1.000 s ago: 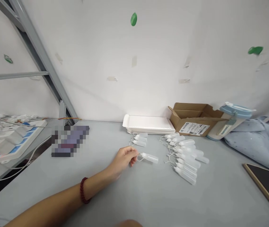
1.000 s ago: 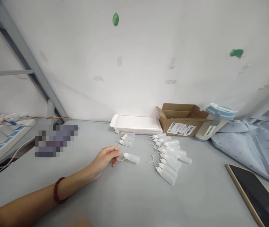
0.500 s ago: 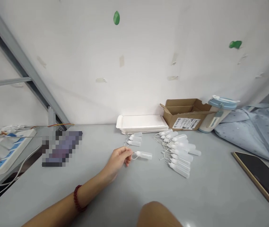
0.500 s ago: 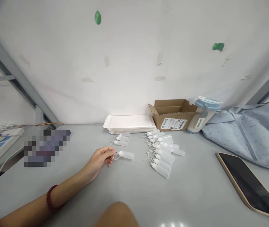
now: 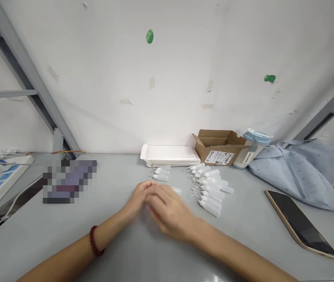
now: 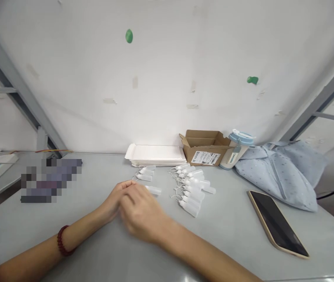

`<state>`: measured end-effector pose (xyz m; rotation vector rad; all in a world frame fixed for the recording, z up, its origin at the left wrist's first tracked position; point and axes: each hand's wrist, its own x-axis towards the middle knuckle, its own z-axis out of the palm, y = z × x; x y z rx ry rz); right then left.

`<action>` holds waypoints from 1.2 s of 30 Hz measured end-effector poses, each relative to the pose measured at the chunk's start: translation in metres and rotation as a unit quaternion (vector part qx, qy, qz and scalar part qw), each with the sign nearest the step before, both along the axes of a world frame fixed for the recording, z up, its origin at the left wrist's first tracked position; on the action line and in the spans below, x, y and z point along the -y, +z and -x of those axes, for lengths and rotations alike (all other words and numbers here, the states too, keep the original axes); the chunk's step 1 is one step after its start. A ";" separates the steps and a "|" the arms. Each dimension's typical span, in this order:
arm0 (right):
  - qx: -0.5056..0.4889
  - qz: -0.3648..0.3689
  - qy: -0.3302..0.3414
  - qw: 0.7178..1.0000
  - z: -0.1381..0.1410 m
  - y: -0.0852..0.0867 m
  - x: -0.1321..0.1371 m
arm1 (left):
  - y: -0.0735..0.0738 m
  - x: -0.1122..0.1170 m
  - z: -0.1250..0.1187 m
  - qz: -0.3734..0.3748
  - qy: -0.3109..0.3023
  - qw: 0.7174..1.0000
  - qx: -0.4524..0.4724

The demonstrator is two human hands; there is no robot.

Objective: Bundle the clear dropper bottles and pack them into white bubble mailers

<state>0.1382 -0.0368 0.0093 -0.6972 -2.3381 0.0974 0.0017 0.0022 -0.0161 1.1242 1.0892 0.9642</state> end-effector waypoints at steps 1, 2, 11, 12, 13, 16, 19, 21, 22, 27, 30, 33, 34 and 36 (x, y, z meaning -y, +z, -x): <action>0.024 -0.007 -0.015 1.000 -0.008 0.000 -0.006 | 0.000 0.000 -0.001 -0.007 0.007 1.000 0.005; 0.038 -0.017 -0.037 0.998 -0.017 -0.001 -0.012 | 0.000 0.000 -0.001 -0.012 0.015 1.000 0.006; 0.051 -0.085 -0.119 0.988 -0.059 -0.018 -0.032 | 0.009 0.019 -0.008 0.021 0.020 1.000 0.012; 0.039 -0.090 -0.112 0.989 -0.059 -0.017 -0.031 | 0.010 0.021 -0.009 0.020 0.022 0.999 0.012; 0.029 -0.097 -0.106 0.989 -0.058 -0.017 -0.031 | 0.011 0.022 -0.009 0.016 0.024 1.000 0.012; 0.017 -0.106 -0.096 0.990 -0.057 -0.017 -0.030 | 0.014 0.021 -0.009 0.002 0.021 1.000 0.004; 0.004 -0.089 -0.097 0.991 -0.056 -0.018 -0.030 | 0.017 0.018 -0.006 -0.002 0.015 1.000 -0.022; -0.006 -0.081 -0.096 0.992 -0.055 -0.019 -0.030 | 0.019 0.016 -0.004 0.003 0.008 0.999 -0.040; -0.010 -0.076 -0.095 0.993 -0.055 -0.019 -0.030 | 0.020 0.016 -0.003 0.004 0.002 0.999 -0.049; -0.025 -0.053 -0.097 0.994 -0.051 -0.019 -0.028 | 0.023 0.017 0.001 -0.011 -0.026 0.998 -0.064; -0.038 -0.061 -0.088 0.994 -0.051 -0.019 -0.028 | 0.024 0.018 0.001 -0.018 -0.030 0.998 -0.053; -0.046 -0.068 -0.078 0.994 -0.051 -0.019 -0.027 | 0.026 0.019 0.002 -0.027 -0.042 0.998 -0.031; -0.048 -0.073 -0.076 0.993 -0.051 -0.018 -0.026 | 0.026 0.019 0.003 -0.030 -0.047 0.998 -0.027; -0.051 -0.085 -0.070 0.993 -0.050 -0.019 -0.023 | 0.026 0.020 0.004 -0.035 -0.055 0.998 -0.024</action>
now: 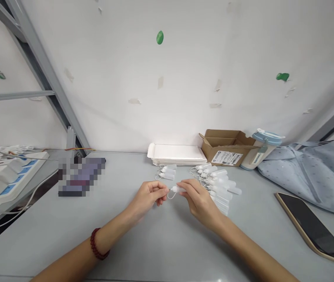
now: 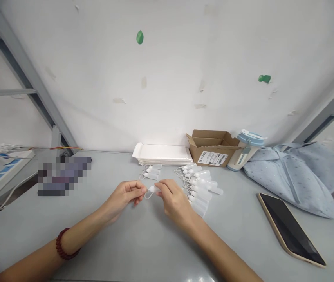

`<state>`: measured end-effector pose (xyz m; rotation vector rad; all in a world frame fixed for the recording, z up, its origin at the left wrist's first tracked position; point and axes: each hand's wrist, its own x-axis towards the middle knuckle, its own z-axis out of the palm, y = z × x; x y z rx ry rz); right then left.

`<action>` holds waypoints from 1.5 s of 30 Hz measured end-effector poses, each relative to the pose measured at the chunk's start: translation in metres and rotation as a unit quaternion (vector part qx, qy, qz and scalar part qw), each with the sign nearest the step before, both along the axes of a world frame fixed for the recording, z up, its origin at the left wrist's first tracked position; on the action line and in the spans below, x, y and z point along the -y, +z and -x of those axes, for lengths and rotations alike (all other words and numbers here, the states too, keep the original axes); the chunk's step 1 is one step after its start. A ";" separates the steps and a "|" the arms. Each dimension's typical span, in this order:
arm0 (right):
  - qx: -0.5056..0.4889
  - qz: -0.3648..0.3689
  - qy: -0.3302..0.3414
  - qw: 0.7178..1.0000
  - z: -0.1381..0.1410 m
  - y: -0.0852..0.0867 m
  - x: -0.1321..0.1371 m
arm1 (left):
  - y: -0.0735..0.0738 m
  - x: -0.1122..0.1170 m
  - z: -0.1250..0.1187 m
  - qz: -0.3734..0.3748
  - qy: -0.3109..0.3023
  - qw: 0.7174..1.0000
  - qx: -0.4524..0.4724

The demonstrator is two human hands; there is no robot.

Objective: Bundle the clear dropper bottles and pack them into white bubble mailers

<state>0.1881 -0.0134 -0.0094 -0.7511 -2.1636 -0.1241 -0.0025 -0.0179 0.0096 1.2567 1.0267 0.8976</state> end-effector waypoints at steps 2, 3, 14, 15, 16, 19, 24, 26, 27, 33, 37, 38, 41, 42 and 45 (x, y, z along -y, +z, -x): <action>0.000 -0.007 0.006 1.000 0.001 -0.001 0.002 | -0.001 0.001 0.001 0.010 0.000 1.000 0.004; -0.001 -0.008 0.008 1.000 0.002 -0.002 0.003 | -0.002 0.001 0.002 0.020 -0.001 1.000 0.010; -0.019 -0.022 0.017 0.999 0.003 0.002 0.002 | 0.002 -0.008 0.009 0.043 -0.032 0.998 0.032; -0.025 -0.027 0.015 0.999 0.003 0.003 0.002 | 0.004 -0.009 0.010 0.038 -0.026 0.998 0.032; -0.030 -0.028 0.014 0.999 0.003 0.004 0.002 | 0.005 -0.011 0.011 0.035 -0.026 0.999 0.029; -0.023 -0.027 0.011 0.999 0.004 0.004 0.003 | 0.008 -0.013 0.013 0.024 -0.045 0.999 0.006; -0.014 -0.014 -0.006 1.000 0.005 -0.004 0.002 | 0.008 -0.011 0.014 0.004 -0.062 0.997 -0.035; -0.017 -0.013 -0.013 1.000 0.005 -0.005 0.002 | 0.008 -0.011 0.015 0.010 -0.060 0.997 -0.040; -0.019 -0.012 -0.013 1.000 0.006 -0.005 0.003 | 0.008 -0.012 0.015 0.013 -0.060 0.997 -0.041; -0.030 -0.011 -0.012 0.999 0.005 -0.004 0.003 | 0.008 -0.013 0.016 0.037 -0.047 0.998 -0.027; -0.036 -0.006 -0.009 0.999 0.006 -0.005 0.002 | 0.008 -0.012 0.015 0.033 -0.047 0.998 -0.018; -0.042 0.000 -0.008 0.999 0.006 -0.006 0.003 | 0.008 -0.012 0.015 0.025 -0.052 0.998 -0.017; -0.056 0.020 -0.002 0.998 0.008 -0.011 0.005 | 0.006 -0.013 0.015 0.006 -0.056 0.998 -0.017; -0.056 0.025 -0.002 0.998 0.009 -0.012 0.006 | 0.004 -0.013 0.016 0.003 -0.055 0.998 -0.018; -0.039 0.032 0.000 0.999 0.011 -0.018 0.010 | -0.001 -0.013 0.016 0.005 -0.062 0.998 -0.030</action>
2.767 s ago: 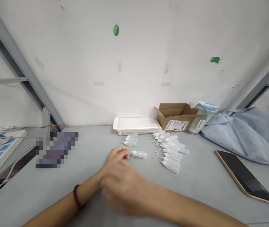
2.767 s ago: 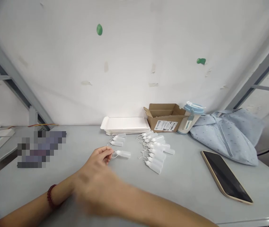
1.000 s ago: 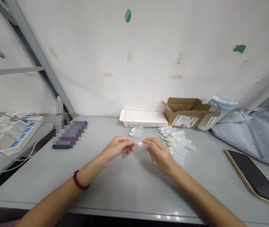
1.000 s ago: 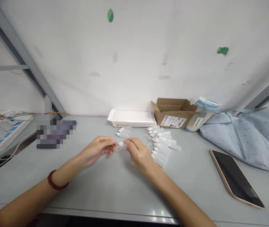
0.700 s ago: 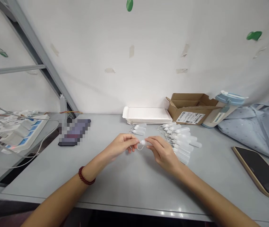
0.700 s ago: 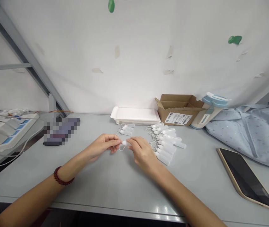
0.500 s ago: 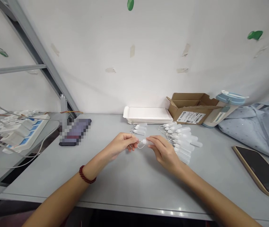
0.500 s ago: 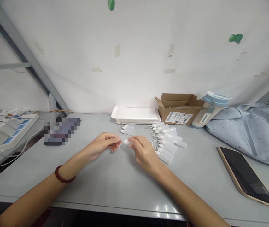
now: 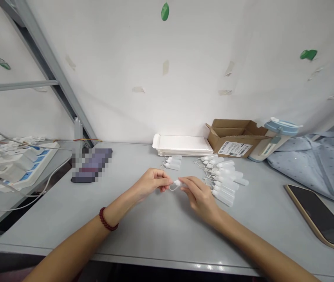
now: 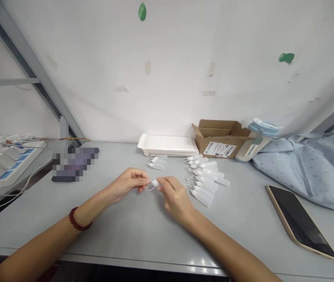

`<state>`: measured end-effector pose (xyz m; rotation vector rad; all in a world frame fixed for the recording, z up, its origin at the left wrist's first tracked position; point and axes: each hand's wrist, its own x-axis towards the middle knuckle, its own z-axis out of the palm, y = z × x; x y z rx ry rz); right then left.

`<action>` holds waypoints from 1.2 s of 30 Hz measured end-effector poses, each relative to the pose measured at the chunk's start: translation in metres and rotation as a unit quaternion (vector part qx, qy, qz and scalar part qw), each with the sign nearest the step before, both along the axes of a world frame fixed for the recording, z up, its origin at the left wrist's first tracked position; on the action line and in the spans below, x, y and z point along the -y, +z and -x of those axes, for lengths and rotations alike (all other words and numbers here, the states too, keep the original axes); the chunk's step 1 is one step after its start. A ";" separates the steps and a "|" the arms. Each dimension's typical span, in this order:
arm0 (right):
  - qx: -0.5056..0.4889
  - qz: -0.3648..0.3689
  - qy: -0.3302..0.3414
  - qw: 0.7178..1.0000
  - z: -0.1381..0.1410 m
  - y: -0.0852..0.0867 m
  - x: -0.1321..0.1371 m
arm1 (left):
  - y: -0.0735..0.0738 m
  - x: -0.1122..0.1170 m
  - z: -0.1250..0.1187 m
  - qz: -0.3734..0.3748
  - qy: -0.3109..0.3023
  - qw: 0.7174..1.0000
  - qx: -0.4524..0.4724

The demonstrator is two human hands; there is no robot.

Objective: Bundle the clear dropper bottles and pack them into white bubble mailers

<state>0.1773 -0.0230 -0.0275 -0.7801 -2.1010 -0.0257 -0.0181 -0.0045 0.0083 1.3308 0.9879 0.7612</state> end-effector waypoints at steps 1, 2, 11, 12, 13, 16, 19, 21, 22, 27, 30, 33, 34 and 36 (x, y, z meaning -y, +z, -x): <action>0.007 0.000 0.002 1.000 0.000 -0.002 0.001 | -0.002 0.000 0.000 0.003 -0.004 1.000 -0.004; 0.015 -0.003 0.004 1.000 0.000 -0.003 0.001 | -0.004 0.000 -0.001 0.005 -0.006 1.000 -0.007; 0.047 -0.019 0.002 0.999 -0.002 0.000 -0.004 | -0.008 -0.002 -0.003 0.027 -0.007 1.000 -0.009; 0.060 -0.020 0.000 0.998 -0.003 0.003 -0.006 | -0.007 -0.004 -0.003 0.023 -0.005 1.000 -0.013; 0.076 -0.024 -0.006 0.997 -0.005 0.007 -0.009 | -0.006 -0.005 -0.002 0.018 -0.001 1.000 -0.019; 0.115 -0.040 -0.057 0.991 -0.020 0.021 -0.020 | -0.006 -0.010 0.001 0.004 0.019 0.999 -0.044; 0.096 -0.032 -0.137 0.985 -0.050 0.033 -0.037 | -0.010 -0.016 0.006 -0.024 0.049 0.993 -0.101; 0.085 -0.030 -0.199 0.976 -0.075 0.038 -0.049 | -0.015 -0.019 0.009 -0.073 0.062 0.984 -0.152; 0.085 -0.020 -0.223 0.971 -0.087 0.040 -0.054 | -0.017 -0.021 0.010 -0.106 0.068 0.976 -0.179; 0.035 0.030 -0.261 0.964 -0.127 0.042 -0.065 | -0.028 -0.024 0.012 -0.237 0.090 0.929 -0.269; 0.025 0.061 -0.272 0.960 -0.134 0.043 -0.065 | -0.031 -0.026 0.012 -0.248 0.087 0.925 -0.272; 0.068 0.102 -0.275 0.954 -0.136 0.044 -0.066 | -0.033 -0.027 0.011 -0.258 0.100 0.916 -0.289; 0.087 0.120 -0.279 0.949 -0.136 0.044 -0.066 | -0.033 -0.027 0.011 -0.263 0.105 0.912 -0.298; 0.116 0.157 -0.290 0.937 -0.136 0.044 -0.066 | -0.033 -0.027 0.011 -0.267 0.113 0.905 -0.311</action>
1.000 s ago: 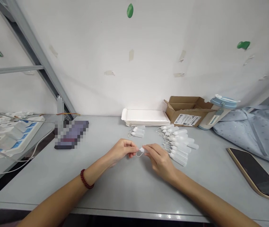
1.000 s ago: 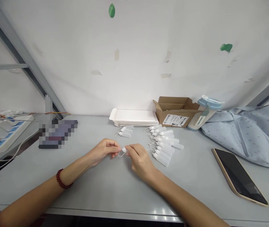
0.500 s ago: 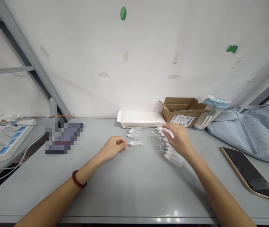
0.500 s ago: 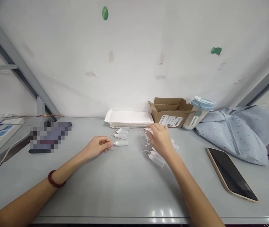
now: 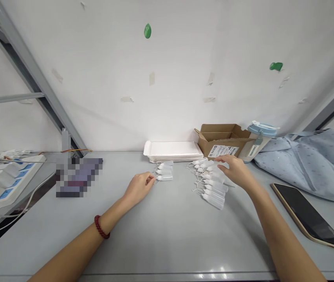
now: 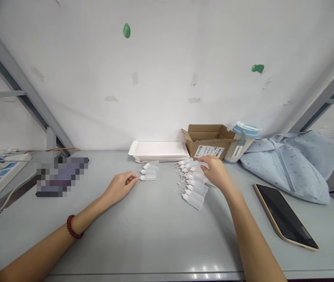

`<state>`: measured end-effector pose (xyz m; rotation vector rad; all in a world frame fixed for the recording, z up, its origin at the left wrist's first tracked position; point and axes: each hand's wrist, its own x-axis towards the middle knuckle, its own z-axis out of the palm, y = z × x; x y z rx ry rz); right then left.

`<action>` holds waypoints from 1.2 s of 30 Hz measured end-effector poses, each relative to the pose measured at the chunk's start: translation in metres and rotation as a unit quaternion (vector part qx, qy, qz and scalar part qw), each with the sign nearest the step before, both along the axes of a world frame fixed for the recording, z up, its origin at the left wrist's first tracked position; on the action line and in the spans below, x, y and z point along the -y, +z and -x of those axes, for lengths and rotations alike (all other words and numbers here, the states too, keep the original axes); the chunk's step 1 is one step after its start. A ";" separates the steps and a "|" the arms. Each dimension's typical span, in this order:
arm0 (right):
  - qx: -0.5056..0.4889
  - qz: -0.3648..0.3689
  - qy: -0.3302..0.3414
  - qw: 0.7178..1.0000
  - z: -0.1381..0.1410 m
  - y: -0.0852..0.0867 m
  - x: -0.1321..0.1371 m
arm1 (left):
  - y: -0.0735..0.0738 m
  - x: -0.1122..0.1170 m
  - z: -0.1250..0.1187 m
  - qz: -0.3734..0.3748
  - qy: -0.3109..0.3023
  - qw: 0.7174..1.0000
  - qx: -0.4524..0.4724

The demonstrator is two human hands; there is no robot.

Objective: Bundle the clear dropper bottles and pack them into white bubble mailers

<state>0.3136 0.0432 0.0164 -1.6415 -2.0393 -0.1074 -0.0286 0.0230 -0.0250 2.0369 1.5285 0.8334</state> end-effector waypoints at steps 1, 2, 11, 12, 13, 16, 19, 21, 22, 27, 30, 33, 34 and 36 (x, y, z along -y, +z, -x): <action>0.005 0.016 -0.005 1.000 0.000 0.000 0.000 | 0.000 0.000 0.000 -0.002 0.007 1.000 -0.003; 0.008 0.026 -0.009 1.000 0.000 -0.001 0.000 | 0.000 0.001 0.000 -0.004 0.016 1.000 -0.005; 0.013 0.069 -0.008 0.997 -0.001 -0.002 0.000 | 0.001 0.016 -0.014 -0.153 -0.137 0.971 -0.121; 0.014 0.073 -0.006 0.997 -0.001 -0.002 0.000 | 0.000 0.017 -0.016 -0.155 -0.152 0.967 -0.135; 0.014 0.076 -0.005 0.997 -0.001 -0.002 0.000 | -0.001 0.017 -0.017 -0.156 -0.159 0.964 -0.147; 0.010 0.077 -0.002 0.997 -0.001 -0.003 -0.001 | -0.003 0.017 -0.018 -0.154 -0.151 0.961 -0.174; 0.001 0.069 -0.002 0.998 -0.001 -0.004 -0.002 | -0.004 0.017 -0.018 -0.153 -0.144 0.960 -0.185; -0.006 0.060 -0.002 0.998 -0.001 -0.004 -0.002 | -0.003 0.017 -0.017 -0.152 -0.147 0.959 -0.188; -0.009 0.056 -0.002 0.998 0.000 -0.004 -0.002 | -0.003 0.017 -0.017 -0.151 -0.148 0.959 -0.188; -0.039 0.018 0.017 0.999 0.006 0.000 0.002 | -0.004 0.017 -0.018 -0.155 -0.144 0.960 -0.185; -0.071 -0.018 0.044 0.996 0.011 0.002 0.005 | -0.005 0.017 -0.019 -0.153 -0.139 0.961 -0.182; -0.098 -0.032 0.057 0.993 0.017 0.003 0.008 | -0.004 0.017 -0.019 -0.151 -0.140 0.962 -0.177; -0.111 -0.035 0.060 0.991 0.019 0.003 0.009 | -0.004 0.017 -0.019 -0.151 -0.142 0.963 -0.175; -0.142 -0.037 0.072 0.987 0.024 0.002 0.010 | -0.004 0.017 -0.019 -0.153 -0.143 0.963 -0.168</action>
